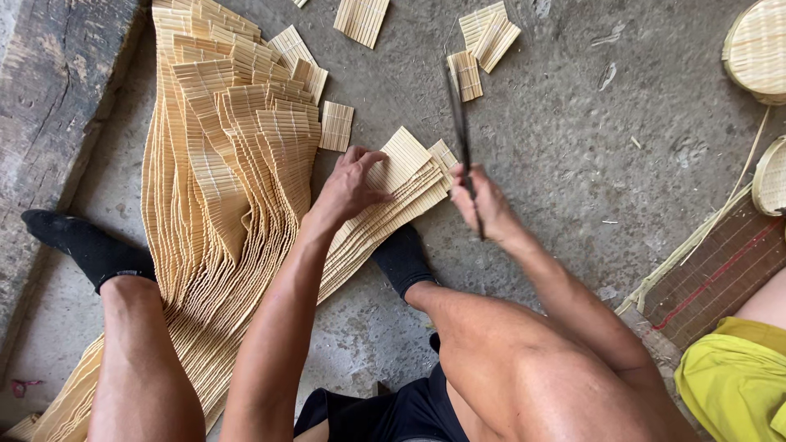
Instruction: The person sits on the floor and uses shears to cut a large folded bamboo mat into small rectangular pieces. The cut pieces accumulate on the floor beside the person.
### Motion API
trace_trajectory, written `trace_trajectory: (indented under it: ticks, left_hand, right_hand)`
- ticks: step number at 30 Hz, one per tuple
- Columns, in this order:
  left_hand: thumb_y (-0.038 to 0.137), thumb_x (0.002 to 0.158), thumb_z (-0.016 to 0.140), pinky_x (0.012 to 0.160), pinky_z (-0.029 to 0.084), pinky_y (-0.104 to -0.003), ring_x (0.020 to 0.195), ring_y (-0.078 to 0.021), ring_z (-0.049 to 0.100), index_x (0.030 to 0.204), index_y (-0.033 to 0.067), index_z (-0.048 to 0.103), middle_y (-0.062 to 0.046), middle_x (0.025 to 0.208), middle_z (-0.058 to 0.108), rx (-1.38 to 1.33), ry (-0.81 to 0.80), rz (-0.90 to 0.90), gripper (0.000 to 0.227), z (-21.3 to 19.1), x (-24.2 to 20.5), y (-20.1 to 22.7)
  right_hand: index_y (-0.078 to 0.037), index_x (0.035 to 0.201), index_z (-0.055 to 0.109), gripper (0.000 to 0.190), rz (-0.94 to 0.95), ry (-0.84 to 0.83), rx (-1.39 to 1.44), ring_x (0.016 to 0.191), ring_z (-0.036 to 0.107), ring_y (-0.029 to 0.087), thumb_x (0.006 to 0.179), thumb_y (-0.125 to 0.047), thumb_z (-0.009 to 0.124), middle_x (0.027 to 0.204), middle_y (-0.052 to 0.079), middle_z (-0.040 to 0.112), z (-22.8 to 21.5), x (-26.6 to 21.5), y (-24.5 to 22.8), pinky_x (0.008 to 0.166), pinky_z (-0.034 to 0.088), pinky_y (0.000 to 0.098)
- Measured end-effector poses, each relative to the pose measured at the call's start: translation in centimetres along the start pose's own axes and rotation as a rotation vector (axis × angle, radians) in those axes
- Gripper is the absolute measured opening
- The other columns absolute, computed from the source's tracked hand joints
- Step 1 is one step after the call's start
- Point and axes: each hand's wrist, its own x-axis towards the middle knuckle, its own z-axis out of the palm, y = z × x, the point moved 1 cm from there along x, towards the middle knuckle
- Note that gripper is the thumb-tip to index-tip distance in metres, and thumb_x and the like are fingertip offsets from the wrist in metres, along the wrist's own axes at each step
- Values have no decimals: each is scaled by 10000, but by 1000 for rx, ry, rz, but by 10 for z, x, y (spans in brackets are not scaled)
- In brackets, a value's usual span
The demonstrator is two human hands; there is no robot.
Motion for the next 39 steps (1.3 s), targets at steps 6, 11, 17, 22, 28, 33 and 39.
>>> trace_trajectory:
  ticks: [6,11,17,22,28,33,39]
  left_hand:
    - [180,1061,520,900,566,-430,1043,-308,667,1484,55,467,-183,1106,693,361,-110,-44,444,-10,2,-8]
    - [210,1058,553,808,611,-369,868,-196,722,1329,60,642,-119,1015,752,-157,285,-136,322,-20,-2,-13]
    - [367,981,647,770,613,-314,828,-117,702,1194,78,711,-35,975,769,-941,90,-243,365,-49,-19,-25]
    - [412,934,709,725,609,-314,787,-104,686,1180,72,725,-28,941,756,-1105,-48,-174,420,-53,-27,-25]
    - [391,932,728,735,612,-307,790,-115,705,1142,51,760,-45,923,771,-1045,-147,-145,400,-45,-26,-24]
    - [359,938,731,778,613,-302,842,-119,720,1141,25,746,-50,961,773,-1091,-182,-112,390,-42,-26,-24]
    - [345,945,721,805,611,-301,870,-123,725,1157,20,743,-52,986,778,-1100,-213,-95,388,-48,-27,-19]
  right_hand:
    - [-12,905,600,330,-80,49,-238,618,620,199,970,-302,743,704,108,607,26,-9,-33,582,485,382]
    - [21,1039,580,293,-185,-146,-300,648,611,255,934,-222,705,748,159,602,8,-30,-35,614,485,407]
    - [-1,1157,639,330,-66,-326,-296,687,648,250,890,-182,710,765,107,646,2,-63,-30,652,523,402]
    - [1,1182,627,326,-60,-423,-137,710,622,197,908,-173,660,797,66,620,16,-56,-44,669,523,371]
    - [-10,1186,625,332,-56,-430,-115,715,595,176,897,-171,641,792,53,598,23,-39,-72,676,513,350]
    - [-14,1170,637,325,-22,-419,-172,706,602,172,891,-178,657,773,48,600,23,-38,-81,674,513,349]
    - [2,1132,629,306,-128,-389,-136,693,605,192,899,-196,651,769,58,598,25,-41,-71,655,517,367]
